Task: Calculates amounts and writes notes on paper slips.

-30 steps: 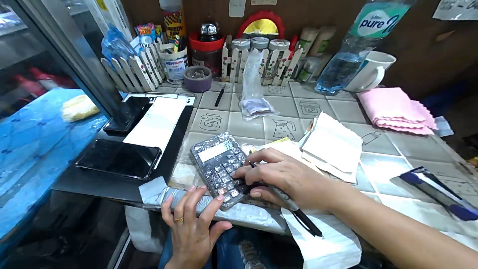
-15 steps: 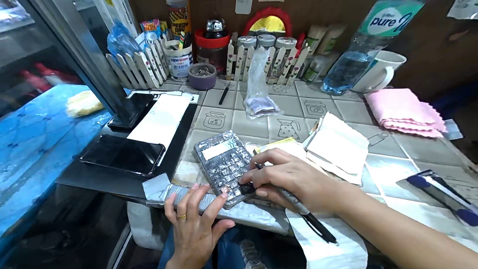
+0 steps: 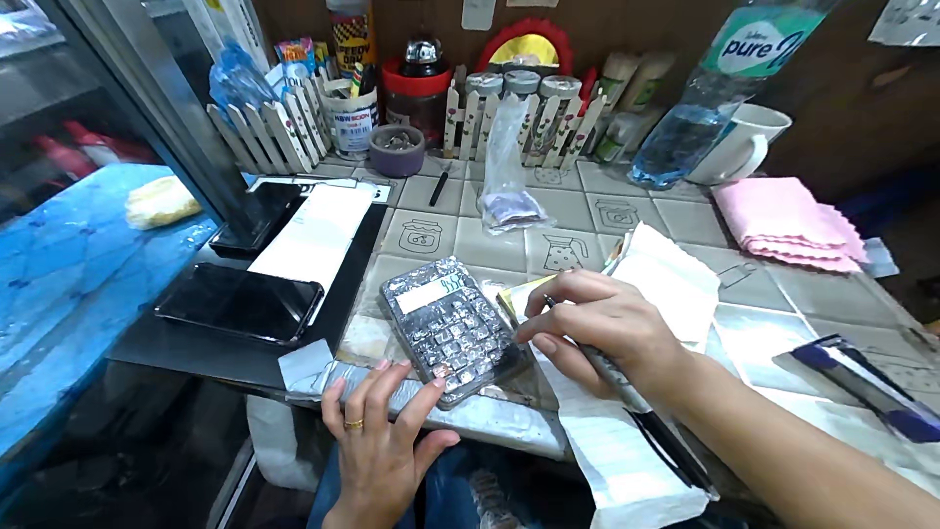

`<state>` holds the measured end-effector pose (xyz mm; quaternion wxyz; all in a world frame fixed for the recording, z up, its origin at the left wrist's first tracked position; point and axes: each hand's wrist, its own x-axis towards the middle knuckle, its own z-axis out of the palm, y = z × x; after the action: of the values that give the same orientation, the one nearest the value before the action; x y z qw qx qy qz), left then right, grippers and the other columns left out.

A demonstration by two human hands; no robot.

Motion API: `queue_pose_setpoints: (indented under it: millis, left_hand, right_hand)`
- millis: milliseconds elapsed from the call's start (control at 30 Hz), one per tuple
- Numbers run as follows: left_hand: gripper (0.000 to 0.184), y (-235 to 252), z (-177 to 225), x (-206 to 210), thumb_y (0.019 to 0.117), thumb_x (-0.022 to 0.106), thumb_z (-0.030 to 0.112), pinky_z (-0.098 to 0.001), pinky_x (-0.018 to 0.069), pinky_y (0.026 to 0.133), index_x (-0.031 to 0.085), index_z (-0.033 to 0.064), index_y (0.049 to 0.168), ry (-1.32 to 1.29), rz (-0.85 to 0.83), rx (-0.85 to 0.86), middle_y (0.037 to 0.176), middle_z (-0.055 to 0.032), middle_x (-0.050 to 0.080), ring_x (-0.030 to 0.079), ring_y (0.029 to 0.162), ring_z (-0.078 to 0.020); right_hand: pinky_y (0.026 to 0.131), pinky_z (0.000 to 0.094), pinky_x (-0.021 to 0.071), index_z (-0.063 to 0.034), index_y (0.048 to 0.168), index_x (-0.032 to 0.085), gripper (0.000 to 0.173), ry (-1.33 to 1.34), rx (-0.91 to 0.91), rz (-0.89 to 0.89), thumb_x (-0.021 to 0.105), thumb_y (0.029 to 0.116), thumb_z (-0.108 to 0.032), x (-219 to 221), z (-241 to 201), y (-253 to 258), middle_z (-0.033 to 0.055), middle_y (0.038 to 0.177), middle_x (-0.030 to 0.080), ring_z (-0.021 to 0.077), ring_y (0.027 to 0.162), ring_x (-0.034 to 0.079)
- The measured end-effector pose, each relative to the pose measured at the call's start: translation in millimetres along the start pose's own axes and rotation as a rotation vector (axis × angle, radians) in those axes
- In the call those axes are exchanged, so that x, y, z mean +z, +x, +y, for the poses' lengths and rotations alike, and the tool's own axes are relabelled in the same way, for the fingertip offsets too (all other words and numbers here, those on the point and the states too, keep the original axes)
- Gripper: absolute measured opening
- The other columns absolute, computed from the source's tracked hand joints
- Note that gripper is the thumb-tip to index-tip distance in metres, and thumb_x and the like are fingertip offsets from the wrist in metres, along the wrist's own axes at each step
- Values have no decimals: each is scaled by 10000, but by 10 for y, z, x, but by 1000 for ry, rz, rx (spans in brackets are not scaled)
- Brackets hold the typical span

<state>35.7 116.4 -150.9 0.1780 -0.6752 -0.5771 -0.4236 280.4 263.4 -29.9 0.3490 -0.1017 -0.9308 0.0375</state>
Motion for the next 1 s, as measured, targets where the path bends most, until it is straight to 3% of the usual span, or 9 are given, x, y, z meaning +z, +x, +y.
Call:
queue_pose_setpoints:
  millis: [167,333,667,800,1000]
  left_hand:
    - [483,0,5,0,1008,389,673,-551,161,1211,578,377,1340,-1,-4,-1,1455,35,522,392,1443,-158]
    - [495,3,5,-2,1006,390,675,-548,169,1208,564,371,1355,-9,-5,-10,1457,37,521,396,1439,-159]
    - [505,5,14,-6,1009,384,672,-547,146,1219,555,372,1377,-2,-4,-10,1476,37,507,367,1463,-150]
    - [505,12,21,-17,1009,389,670,-543,145,1222,547,372,1385,-1,-9,-8,1479,36,499,355,1468,-150]
    - [506,27,29,-18,1009,394,667,-544,144,1221,553,358,1377,-14,-7,-14,1464,24,505,360,1464,-151]
  right_hand:
    - [702,260,476,-105,836,734,278,33,14,-14,520,987,-197,17,6,-21,32,897,684,107,840,609]
    - [708,265,487,-109,794,649,259,0,54,-8,500,997,-170,3,4,16,38,926,733,108,844,639]
    - [828,284,522,-115,1002,768,265,0,88,-134,522,1011,-213,24,1,1,12,1007,721,126,981,647]
    - [764,303,500,-102,1037,763,275,-22,50,-126,509,1022,-208,23,1,-8,46,1022,717,145,912,632]
    - [782,314,514,-96,1026,765,278,-62,18,-153,509,1006,-200,28,-39,24,35,959,718,162,932,648]
